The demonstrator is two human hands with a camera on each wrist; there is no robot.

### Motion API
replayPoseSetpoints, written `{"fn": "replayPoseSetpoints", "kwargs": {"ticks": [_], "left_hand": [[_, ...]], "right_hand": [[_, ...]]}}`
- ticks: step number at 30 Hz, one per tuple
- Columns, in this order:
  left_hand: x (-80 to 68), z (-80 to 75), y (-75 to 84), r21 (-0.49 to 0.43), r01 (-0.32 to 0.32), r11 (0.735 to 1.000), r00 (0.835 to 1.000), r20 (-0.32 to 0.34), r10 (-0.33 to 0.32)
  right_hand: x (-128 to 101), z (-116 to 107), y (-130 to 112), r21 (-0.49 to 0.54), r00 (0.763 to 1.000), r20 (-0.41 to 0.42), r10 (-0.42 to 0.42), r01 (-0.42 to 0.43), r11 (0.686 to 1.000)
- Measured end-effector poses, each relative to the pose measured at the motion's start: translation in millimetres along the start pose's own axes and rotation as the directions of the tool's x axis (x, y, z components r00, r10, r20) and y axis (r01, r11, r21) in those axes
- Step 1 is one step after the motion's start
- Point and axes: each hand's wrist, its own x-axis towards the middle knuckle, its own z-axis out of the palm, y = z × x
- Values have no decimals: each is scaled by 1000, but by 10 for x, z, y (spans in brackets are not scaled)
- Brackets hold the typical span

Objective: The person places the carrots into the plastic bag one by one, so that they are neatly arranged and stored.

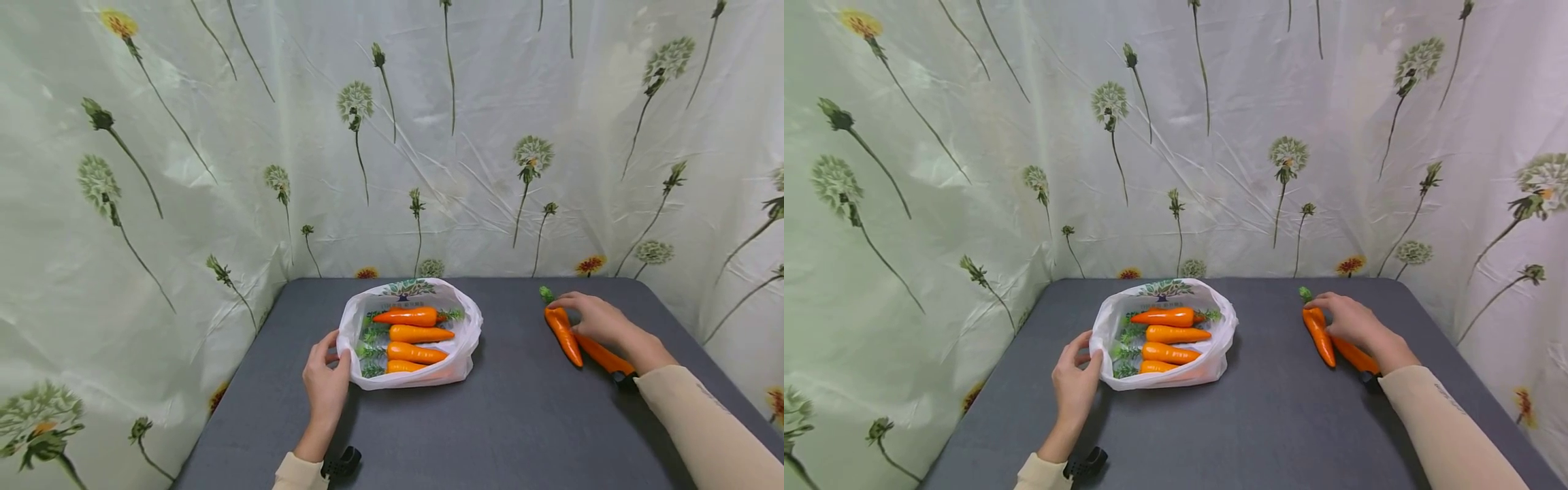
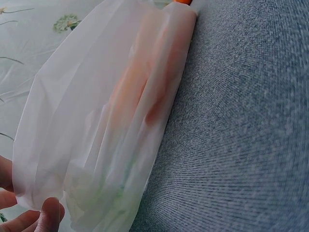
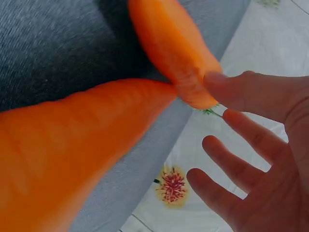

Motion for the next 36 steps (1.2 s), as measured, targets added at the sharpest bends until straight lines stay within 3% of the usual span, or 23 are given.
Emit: {"fn": "replayPoseSetpoints", "kwargs": {"ticks": [16,23,36], "left_hand": [[-16,4,16,-9,-6,1000,1000,-2,6],[-9,-6,24,4,-7,1000,1000,-3,7],[-11,-7,36,0,-1,1000,1000,-4,1]], "right_hand": [[114,56,46,66,993,104,-60,53,996],[193,115,87,51,992,93,-89,84,995],[238,219,-54,-151,990,47,-134,140,979]]}}
